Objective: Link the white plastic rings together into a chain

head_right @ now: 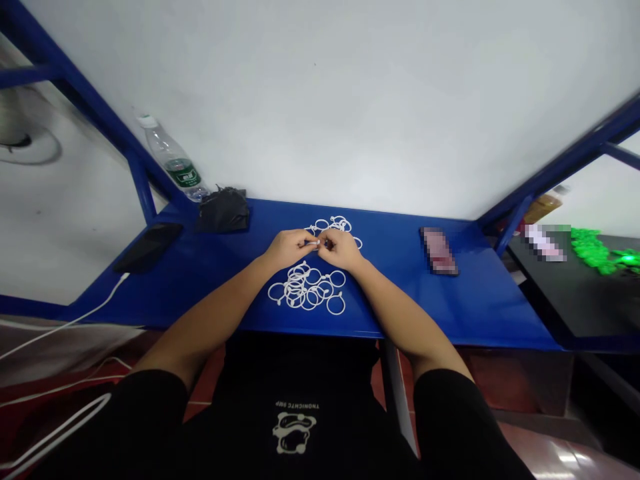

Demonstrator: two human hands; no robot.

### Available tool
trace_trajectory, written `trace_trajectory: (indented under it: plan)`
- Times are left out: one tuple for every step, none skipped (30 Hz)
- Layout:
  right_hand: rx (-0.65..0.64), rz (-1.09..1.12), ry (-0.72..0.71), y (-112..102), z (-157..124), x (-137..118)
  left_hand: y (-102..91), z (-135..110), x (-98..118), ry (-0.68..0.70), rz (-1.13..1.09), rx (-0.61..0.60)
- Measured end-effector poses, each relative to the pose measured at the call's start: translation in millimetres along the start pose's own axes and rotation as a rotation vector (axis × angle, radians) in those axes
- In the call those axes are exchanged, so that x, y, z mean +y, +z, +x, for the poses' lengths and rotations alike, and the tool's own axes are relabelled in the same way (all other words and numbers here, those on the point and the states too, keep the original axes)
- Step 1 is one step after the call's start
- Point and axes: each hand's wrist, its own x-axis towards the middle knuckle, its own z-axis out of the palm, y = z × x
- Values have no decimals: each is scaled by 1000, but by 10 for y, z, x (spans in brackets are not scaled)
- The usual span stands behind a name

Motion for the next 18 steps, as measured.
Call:
trace_trajectory:
  plan:
    - [3, 12, 8, 3, 4, -3, 8, -1, 7, 1, 2, -7]
    - [1, 19, 11, 5, 9, -3, 17, -2, 13, 3, 5, -14]
    - [-5, 19, 12, 7, 13, 1, 27, -5, 17, 6, 7, -22]
    - [-13, 16, 15, 8, 18, 8, 37, -7, 21, 11, 8, -29]
    - [-22, 14, 17, 9, 22, 17, 45, -10, 24, 15, 8, -37]
    - [-30, 15, 21, 8, 25, 26, 50, -12, 25, 19, 6, -45]
    - [-35, 19, 25, 7, 26, 35, 52, -13, 24, 20, 5, -48]
    - [-29, 23, 30, 4, 27, 44, 49, -12, 21, 20, 5, -46]
    - [-14, 26, 37, -1, 25, 52, 42, -11, 13, 18, 8, -36]
    - [11, 26, 48, -8, 23, 61, 30, -8, 3, 15, 13, -17]
    - [43, 18, 69, -16, 20, 73, 16, -3, -11, 10, 19, 8]
    - [78, 2, 98, -26, 16, 90, -1, 2, -26, 1, 22, 36]
    - [104, -20, 133, -39, 12, 113, -19, 9, -42, -15, 23, 62]
    - [114, -49, 169, -53, 10, 142, -36, 15, -54, -34, 21, 74]
    - [110, -84, 203, -69, 8, 176, -52, 22, -63, -56, 19, 69]
    - [92, -124, 227, -85, 8, 213, -68, 27, -66, -74, 19, 41]
    - [74, -167, 242, -101, 9, 250, -82, 32, -65, -82, 21, -9]
    - [67, -209, 248, -115, 11, 283, -96, 34, -60, -81, 23, -76]
